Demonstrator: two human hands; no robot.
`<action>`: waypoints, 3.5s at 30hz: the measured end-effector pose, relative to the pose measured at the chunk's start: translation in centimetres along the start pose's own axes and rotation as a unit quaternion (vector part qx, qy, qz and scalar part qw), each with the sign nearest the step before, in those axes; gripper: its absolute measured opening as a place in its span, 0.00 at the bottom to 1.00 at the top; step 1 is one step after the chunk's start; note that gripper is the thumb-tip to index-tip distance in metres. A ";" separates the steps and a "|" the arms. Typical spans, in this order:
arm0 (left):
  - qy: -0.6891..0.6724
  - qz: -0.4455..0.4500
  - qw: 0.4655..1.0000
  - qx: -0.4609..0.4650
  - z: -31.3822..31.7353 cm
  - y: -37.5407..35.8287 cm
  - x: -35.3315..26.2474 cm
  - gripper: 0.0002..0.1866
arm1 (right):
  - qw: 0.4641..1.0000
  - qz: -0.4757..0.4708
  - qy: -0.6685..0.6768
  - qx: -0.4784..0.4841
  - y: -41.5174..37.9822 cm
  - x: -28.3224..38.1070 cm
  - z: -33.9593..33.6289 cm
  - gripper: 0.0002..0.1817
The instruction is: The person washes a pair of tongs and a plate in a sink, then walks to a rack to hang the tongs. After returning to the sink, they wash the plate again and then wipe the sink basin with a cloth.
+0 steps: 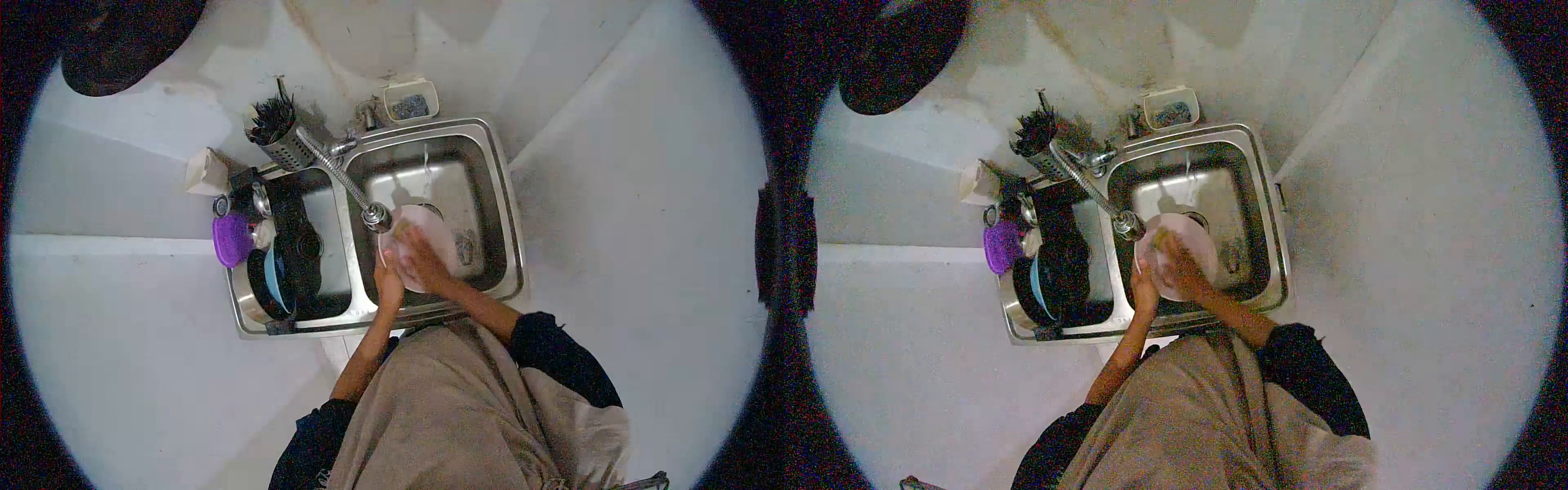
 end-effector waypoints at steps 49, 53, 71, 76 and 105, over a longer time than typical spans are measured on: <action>-0.257 -0.330 0.896 0.150 -0.3 2.3 6.4 0.48 | 0.947 -0.053 -0.218 0.231 0.9 4.0 -1.5 0.21; -0.162 -0.302 0.928 0.145 0.3 2.6 6.5 0.54 | 0.976 0.178 0.118 0.033 1.7 -0.2 -6.2 0.18; -0.294 -0.215 0.927 0.093 0.0 2.1 1.9 0.20 | 0.991 -0.001 -0.090 -0.104 0.8 1.9 -10.6 0.12; -0.268 -0.172 0.942 0.107 0.5 0.7 0.0 0.18 | 0.984 0.070 -0.077 -0.143 3.1 2.9 -9.3 0.11; -0.208 -0.164 0.962 0.069 -0.5 0.2 -1.5 0.27 | 0.958 0.264 0.007 -0.108 -0.2 -6.5 -7.2 0.08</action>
Point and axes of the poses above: each hand's wrist, its own y-axis towards the middle knuckle, its own z-axis out of the palm, x = y × z, the point moved 7 cm from there along y, towards the middle knuckle, and after that the axes turned 5 degrees about -z, right-handed, at the moved point
